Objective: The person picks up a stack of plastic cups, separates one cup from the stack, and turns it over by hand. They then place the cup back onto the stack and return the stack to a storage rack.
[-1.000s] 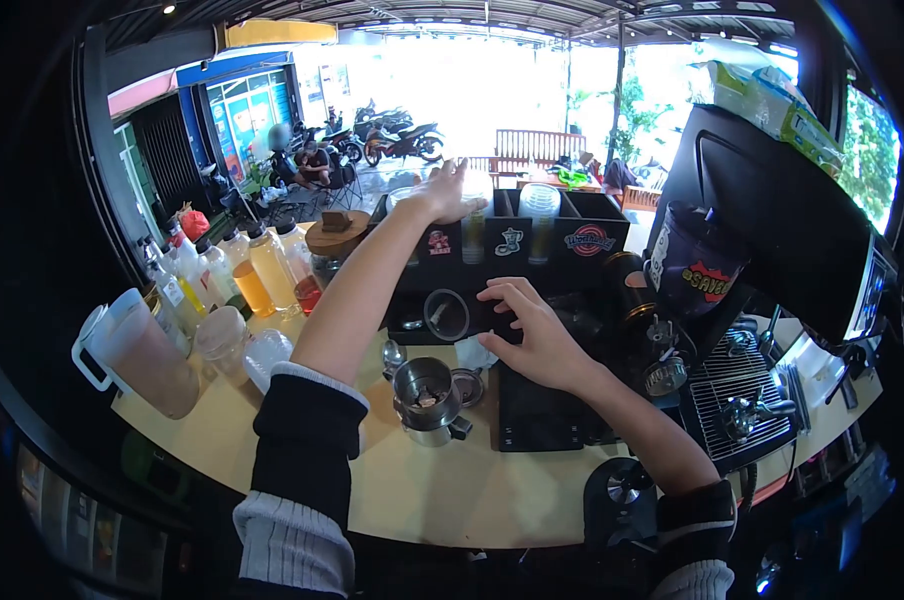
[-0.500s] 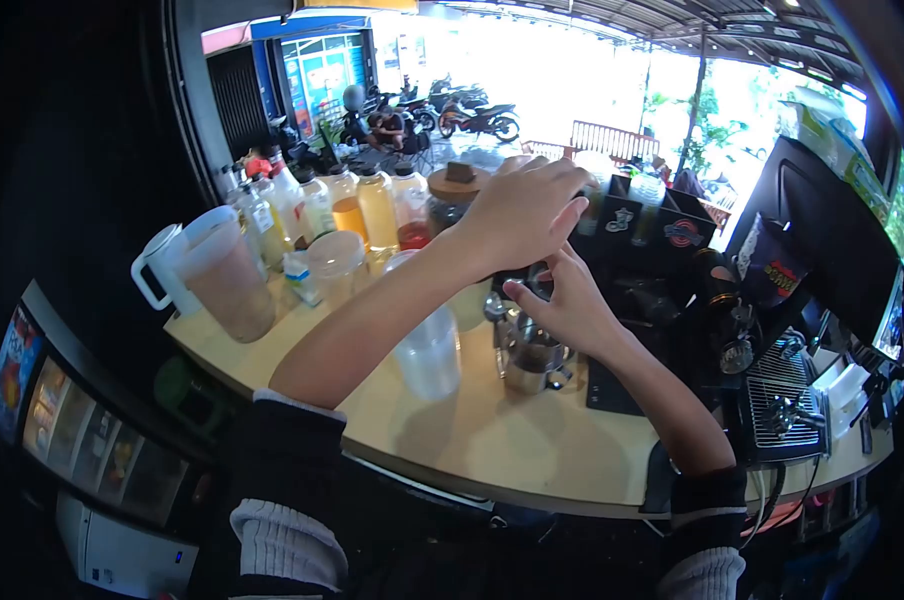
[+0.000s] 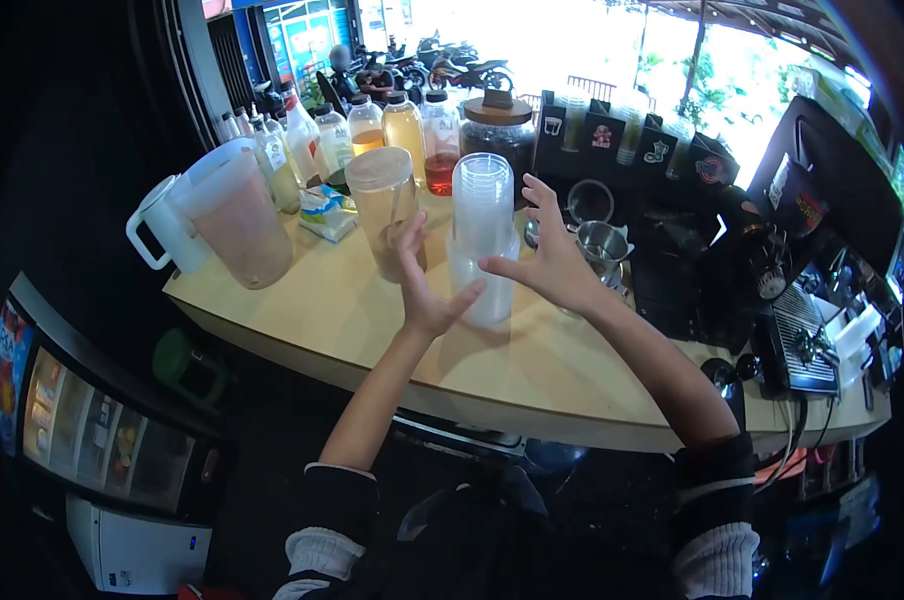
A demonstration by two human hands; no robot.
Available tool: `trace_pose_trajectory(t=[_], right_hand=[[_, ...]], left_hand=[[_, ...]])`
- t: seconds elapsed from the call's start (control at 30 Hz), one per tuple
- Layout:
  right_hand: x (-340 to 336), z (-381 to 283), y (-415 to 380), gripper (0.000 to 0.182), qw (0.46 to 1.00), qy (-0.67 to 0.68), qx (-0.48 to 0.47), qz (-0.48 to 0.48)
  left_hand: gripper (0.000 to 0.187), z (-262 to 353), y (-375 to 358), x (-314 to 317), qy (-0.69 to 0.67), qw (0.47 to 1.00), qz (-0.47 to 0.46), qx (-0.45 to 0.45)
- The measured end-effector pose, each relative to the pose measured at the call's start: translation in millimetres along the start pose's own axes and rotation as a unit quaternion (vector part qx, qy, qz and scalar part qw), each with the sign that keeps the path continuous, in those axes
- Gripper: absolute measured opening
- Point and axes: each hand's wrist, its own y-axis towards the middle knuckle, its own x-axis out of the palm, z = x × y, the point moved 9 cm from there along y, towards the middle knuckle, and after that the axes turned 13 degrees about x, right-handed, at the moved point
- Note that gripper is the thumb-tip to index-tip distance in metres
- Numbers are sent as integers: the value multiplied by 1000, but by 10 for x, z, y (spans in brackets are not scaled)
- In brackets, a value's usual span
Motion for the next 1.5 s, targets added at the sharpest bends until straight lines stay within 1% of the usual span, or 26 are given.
trace_pose_trajectory(t=[0.03,0.07,0.13,0.17,0.2,0.27,0.3,0.37,0.4,0.47,0.5,0.6,0.67,0.87,1.07,1.2,1.27,1.5], right_hand=[[31,53,20,111,999,20,23,-10],[51,102,28,114,998,39,45,-20],[81,142,14,116,997,36,65,-31],[116,165,13,118,995,36,81,-45],[141,180,11,118,995,36,82,-45],[249,334,4,119,991,21,119,-49],[314,381,5,119,991,21,120,-52],[395,411,24,118,991,92,84,-42],[446,460,41,118,991,92,83,-44],[468,457,56,112,991,117,61,-36],[470,474,61,112,991,116,60,-37],[482,460,64,110,987,132,75,-53],[481,432,83,109,990,119,49,-50],[472,404,89,104,988,125,66,-65],[482,460,126,101,989,122,58,-66],[449,434,146,102,991,105,60,-59],[412,371,151,108,997,67,26,-35],[390,372,154,109,997,46,48,-37]], left_hand=[[108,-98,-87,84,-10,998,-30,-54],[108,-111,-125,142,-14,998,-30,-55],[112,-231,-228,376,-114,985,-55,-121],[113,-316,-262,473,-139,978,-69,-137],[113,-367,-306,518,-139,978,-69,-138],[110,-426,-389,536,-158,971,-37,-175],[110,-410,-439,563,-156,971,-36,-178],[102,-413,-530,566,-211,941,4,-266],[102,-391,-509,530,-210,941,6,-267],[94,-352,-487,488,-130,959,-41,-248],[94,-335,-478,474,-129,959,-39,-248],[91,-322,-503,483,-161,951,-21,-262],[91,-340,-511,497,-181,947,-14,-265],[91,-302,-500,501,-205,939,-11,-275],[91,-323,-523,525,-208,938,-11,-278],[92,-331,-521,518,-208,940,-20,-271],[93,-319,-506,493,-176,949,-34,-258],[93,-366,-525,508,-165,957,-31,-235]])
